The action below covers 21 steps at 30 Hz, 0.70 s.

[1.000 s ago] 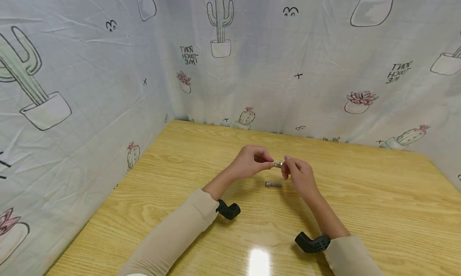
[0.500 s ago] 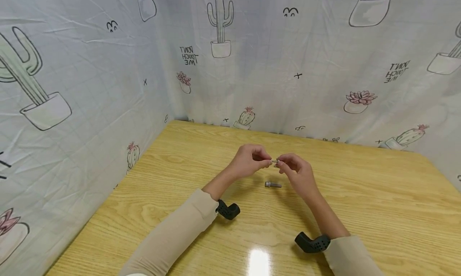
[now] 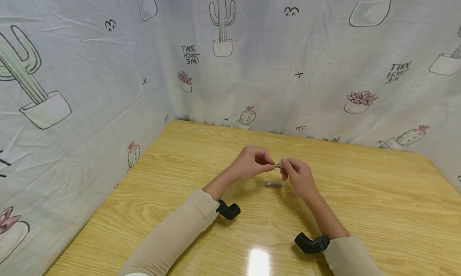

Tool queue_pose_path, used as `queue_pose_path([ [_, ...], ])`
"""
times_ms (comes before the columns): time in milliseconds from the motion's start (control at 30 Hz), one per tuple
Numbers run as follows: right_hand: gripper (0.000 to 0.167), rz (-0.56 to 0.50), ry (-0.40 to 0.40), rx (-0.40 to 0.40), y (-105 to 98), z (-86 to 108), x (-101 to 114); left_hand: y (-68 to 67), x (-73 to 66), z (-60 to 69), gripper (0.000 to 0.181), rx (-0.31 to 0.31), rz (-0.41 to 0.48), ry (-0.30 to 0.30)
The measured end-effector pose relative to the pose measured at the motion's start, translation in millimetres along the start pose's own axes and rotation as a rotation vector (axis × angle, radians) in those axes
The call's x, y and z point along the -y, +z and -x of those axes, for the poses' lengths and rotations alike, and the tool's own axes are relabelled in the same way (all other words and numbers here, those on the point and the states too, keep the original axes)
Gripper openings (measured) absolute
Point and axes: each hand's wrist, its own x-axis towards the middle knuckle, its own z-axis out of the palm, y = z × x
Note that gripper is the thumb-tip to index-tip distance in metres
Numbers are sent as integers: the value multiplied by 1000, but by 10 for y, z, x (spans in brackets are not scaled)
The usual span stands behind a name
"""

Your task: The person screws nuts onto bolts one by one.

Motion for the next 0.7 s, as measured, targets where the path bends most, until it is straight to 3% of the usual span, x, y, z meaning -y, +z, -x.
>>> queue_pose_path([
  [167, 42, 6, 23, -14, 12, -22, -66, 14, -9, 1, 4, 2, -14, -5],
  [333, 25, -25, -59, -26, 18, -79, -325, 7, 4, 13, 4, -47, -39, -48],
  [533, 18, 12, -187, -21, 23, -30, -175, -17, 10, 28, 4, -80, -37, -62],
  [600, 17, 27, -207, -24, 22, -19, -133, -21, 6, 27, 4, -75, -35, -61],
  [700, 14, 28, -177, -29, 19, -39, -201, -24, -4, 22, 4, -67, -27, -51],
])
